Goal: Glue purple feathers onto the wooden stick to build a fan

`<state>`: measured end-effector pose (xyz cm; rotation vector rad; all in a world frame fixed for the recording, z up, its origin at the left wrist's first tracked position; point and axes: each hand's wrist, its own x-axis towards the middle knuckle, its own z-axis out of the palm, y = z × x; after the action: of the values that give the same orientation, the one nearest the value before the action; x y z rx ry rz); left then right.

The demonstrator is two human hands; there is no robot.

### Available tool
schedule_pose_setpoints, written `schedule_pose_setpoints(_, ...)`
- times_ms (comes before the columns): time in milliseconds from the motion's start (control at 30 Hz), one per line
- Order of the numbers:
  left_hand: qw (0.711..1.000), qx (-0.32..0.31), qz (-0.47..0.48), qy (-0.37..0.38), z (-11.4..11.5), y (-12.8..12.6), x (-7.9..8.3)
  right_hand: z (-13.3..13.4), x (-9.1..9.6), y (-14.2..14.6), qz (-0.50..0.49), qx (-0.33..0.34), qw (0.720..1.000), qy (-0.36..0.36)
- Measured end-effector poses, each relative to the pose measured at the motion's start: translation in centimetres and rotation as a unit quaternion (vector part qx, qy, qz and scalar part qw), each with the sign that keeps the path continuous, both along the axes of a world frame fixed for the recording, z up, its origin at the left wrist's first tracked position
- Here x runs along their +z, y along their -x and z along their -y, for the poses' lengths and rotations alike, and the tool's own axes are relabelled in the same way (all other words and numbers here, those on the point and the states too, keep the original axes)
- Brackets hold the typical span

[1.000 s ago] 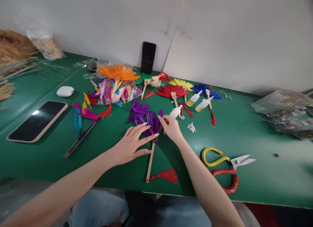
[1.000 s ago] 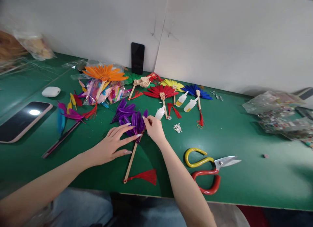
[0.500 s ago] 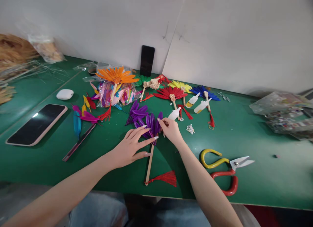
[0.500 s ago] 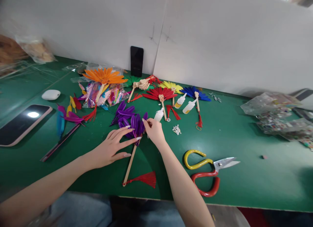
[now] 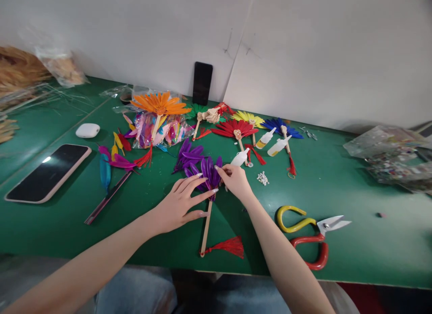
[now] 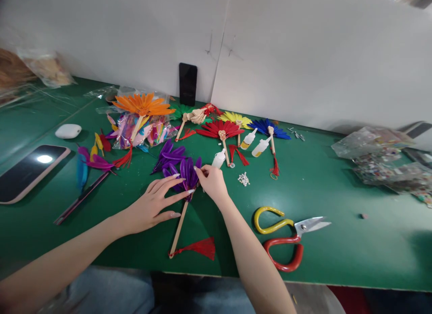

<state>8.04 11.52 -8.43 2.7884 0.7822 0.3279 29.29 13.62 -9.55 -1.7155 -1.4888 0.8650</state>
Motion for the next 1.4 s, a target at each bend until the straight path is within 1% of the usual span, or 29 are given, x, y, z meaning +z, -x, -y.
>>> schedule_pose_setpoints(167,1.000,0.002,0.008,0.004,0.02,-0.01,-0.06,0.08,0.09,0.05,0.023,0.006,1.000,-0.008)
schedule_pose_setpoints(800,1.000,0.000,0.012,0.002,-0.05,-0.12,-0.12,0.18,0.16,0.15,0.036,0.001,0.999,-0.006)
schedule_pose_setpoints(1400,1.000,-0.003,0.006,0.011,-0.12,-0.04,-0.25,0.22,0.38,0.24,0.072,0.007,0.997,-0.023)
